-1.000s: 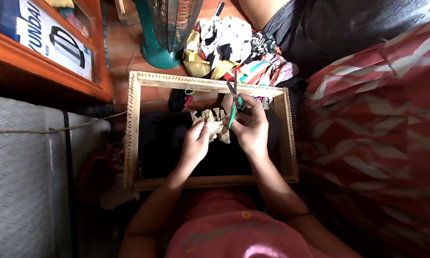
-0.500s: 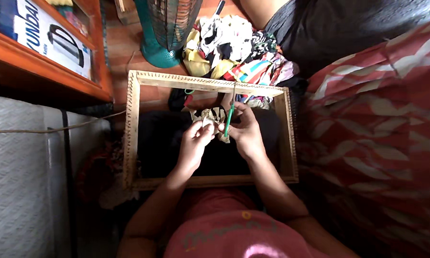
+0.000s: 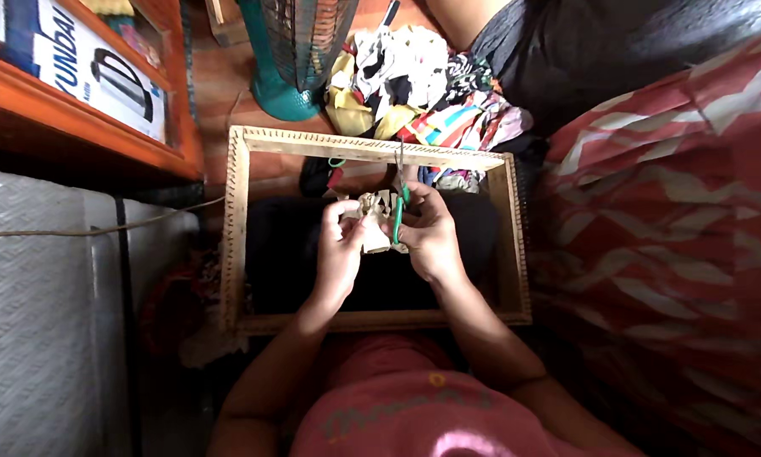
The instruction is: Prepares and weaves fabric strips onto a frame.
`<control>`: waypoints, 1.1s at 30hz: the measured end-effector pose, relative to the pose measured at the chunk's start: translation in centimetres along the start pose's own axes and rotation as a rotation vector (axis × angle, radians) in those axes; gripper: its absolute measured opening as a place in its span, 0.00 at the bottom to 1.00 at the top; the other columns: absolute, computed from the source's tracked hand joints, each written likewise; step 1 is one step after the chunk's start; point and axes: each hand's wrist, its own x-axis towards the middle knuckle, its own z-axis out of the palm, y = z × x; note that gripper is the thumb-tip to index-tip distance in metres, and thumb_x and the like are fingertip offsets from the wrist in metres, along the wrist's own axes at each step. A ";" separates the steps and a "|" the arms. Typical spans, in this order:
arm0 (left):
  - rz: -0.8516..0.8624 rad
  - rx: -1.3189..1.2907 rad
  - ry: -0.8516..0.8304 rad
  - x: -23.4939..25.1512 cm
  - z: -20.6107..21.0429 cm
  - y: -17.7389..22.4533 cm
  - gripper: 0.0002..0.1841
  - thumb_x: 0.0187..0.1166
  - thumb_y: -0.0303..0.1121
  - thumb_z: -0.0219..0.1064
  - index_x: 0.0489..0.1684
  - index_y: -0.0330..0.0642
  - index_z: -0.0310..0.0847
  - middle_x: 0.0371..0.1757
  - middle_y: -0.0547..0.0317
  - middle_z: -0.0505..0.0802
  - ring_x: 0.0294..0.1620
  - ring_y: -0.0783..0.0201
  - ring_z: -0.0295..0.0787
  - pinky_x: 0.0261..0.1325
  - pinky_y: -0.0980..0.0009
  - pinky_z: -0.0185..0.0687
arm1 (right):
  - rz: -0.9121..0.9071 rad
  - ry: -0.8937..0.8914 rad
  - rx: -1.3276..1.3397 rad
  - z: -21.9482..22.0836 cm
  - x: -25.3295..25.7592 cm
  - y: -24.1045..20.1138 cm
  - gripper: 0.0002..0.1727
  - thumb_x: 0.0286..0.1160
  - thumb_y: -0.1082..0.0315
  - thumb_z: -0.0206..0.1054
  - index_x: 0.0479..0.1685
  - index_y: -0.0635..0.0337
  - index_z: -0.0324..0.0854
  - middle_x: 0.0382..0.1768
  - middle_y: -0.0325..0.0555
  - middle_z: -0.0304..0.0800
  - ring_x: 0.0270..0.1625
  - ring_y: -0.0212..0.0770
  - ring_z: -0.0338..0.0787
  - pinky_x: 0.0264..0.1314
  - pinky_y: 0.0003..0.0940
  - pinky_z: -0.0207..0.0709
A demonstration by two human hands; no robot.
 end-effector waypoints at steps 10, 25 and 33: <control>0.200 0.153 -0.228 0.2 -0.8 -0.5 0.20 0.74 0.20 0.70 0.66 0.34 0.82 0.52 0.55 0.91 0.45 0.70 0.89 0.49 0.73 0.88 | 0.001 0.074 -0.054 -0.9 0.3 -0.8 0.40 0.55 0.87 0.74 0.76 0.56 0.71 0.59 0.44 0.79 0.43 0.33 0.90 0.42 0.29 0.90; 0.342 0.273 -0.166 -0.2 -0.7 -0.6 0.23 0.76 0.20 0.70 0.72 0.35 0.78 0.52 0.54 0.92 0.48 0.70 0.90 0.54 0.73 0.88 | 0.040 0.065 -0.048 -1.0 0.4 -1.0 0.38 0.57 0.86 0.75 0.74 0.53 0.72 0.56 0.42 0.81 0.41 0.32 0.90 0.39 0.29 0.90; 0.362 0.379 -0.098 0.0 -1.0 -0.2 0.12 0.79 0.20 0.68 0.57 0.31 0.88 0.53 0.52 0.93 0.50 0.72 0.91 0.58 0.76 0.87 | -0.116 0.046 -0.085 -1.8 0.3 -0.3 0.41 0.59 0.89 0.68 0.79 0.58 0.64 0.61 0.46 0.82 0.42 0.35 0.94 0.43 0.31 0.93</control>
